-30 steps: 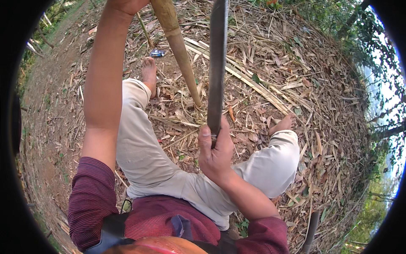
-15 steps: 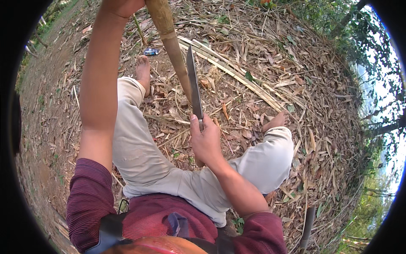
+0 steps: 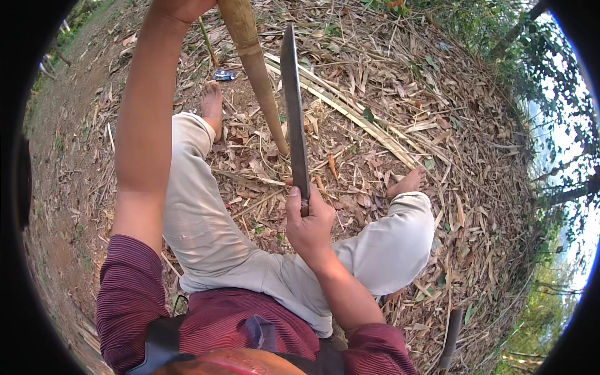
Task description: The person uses a large knife to shave and smooth thin strips of bamboo while sitting on the ground in a forest area.
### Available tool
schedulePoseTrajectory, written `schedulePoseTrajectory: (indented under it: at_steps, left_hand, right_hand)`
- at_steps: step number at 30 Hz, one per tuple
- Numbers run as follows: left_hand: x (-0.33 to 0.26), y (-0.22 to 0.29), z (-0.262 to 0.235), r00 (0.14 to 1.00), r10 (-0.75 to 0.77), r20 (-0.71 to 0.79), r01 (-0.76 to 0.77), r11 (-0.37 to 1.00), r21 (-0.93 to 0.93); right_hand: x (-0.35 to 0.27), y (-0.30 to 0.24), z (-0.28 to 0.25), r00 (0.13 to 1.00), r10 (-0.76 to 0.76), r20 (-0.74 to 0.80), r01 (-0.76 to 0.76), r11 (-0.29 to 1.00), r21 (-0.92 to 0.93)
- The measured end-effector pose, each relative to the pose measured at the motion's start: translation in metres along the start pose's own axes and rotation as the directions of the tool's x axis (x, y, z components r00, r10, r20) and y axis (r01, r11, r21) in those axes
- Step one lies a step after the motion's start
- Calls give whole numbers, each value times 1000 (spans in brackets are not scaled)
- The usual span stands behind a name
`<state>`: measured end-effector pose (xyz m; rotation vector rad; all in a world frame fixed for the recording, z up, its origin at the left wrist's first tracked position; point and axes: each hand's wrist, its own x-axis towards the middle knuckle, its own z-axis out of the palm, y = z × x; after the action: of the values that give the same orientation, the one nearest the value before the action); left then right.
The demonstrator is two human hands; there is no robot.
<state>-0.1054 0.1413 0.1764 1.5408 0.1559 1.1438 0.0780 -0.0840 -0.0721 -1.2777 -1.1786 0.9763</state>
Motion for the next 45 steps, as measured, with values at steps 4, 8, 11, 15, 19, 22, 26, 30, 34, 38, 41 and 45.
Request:
schedulePoseTrajectory:
  at_steps: [4, 8, 11, 15, 19, 22, 26, 30, 34, 38, 41, 45]
  left_hand:
    - [5, -7, -1, 997, 26, 78, -25, 1000, -16]
    - [-1, -3, 0, 999, -5, 31, 7, 999, -40]
    - [-2, -5, 0, 1000, -22, 17, 23, 997, -70]
    - [3, -1, 9, 995, -20, 94, 26, 998, -65]
    - [-1, 0, 8, 998, 0, 62, 4, 998, -60]
    - [7, -13, 2, 980, 0, 201, 103, 858, -503]
    - [5, -3, 4, 992, 32, 121, -29, 999, -26]
    - [3, -6, 1, 995, 33, 95, -28, 998, -55]
    - [2, -1, -1, 995, 31, 97, -28, 999, -32]
    - [5, -3, 5, 990, 21, 136, -19, 1000, -17]
    - [-4, -3, 2, 999, 20, 40, -18, 999, -31]
    - [-6, -1, 1, 997, 31, 73, -29, 999, -22]
  right_hand:
    - [1, 10, 14, 954, -266, -138, 272, 962, 24]
    - [12, 21, 13, 986, 168, 12, -164, 975, -149]
    - [3, 14, 5, 999, -32, -21, 31, 998, -57]
    - [6, 1, 13, 961, -265, -80, 254, 959, -129]
    - [16, 18, 6, 993, 113, 45, -107, 987, -120]
    - [7, 3, 3, 996, -77, -40, 74, 995, -60]
    - [3, 0, 9, 986, -158, -43, 151, 980, -127]
    - [10, 30, 6, 971, 234, 49, -222, 958, -182]
    - [-4, 17, 2, 1000, 17, -8, -18, 994, -110]
    - [-4, 18, 18, 992, -106, -64, 98, 989, -114]
    - [-1, 42, 14, 941, 329, 80, -329, 944, -14]
    - [-13, 34, 7, 996, 91, 12, -91, 996, 17]
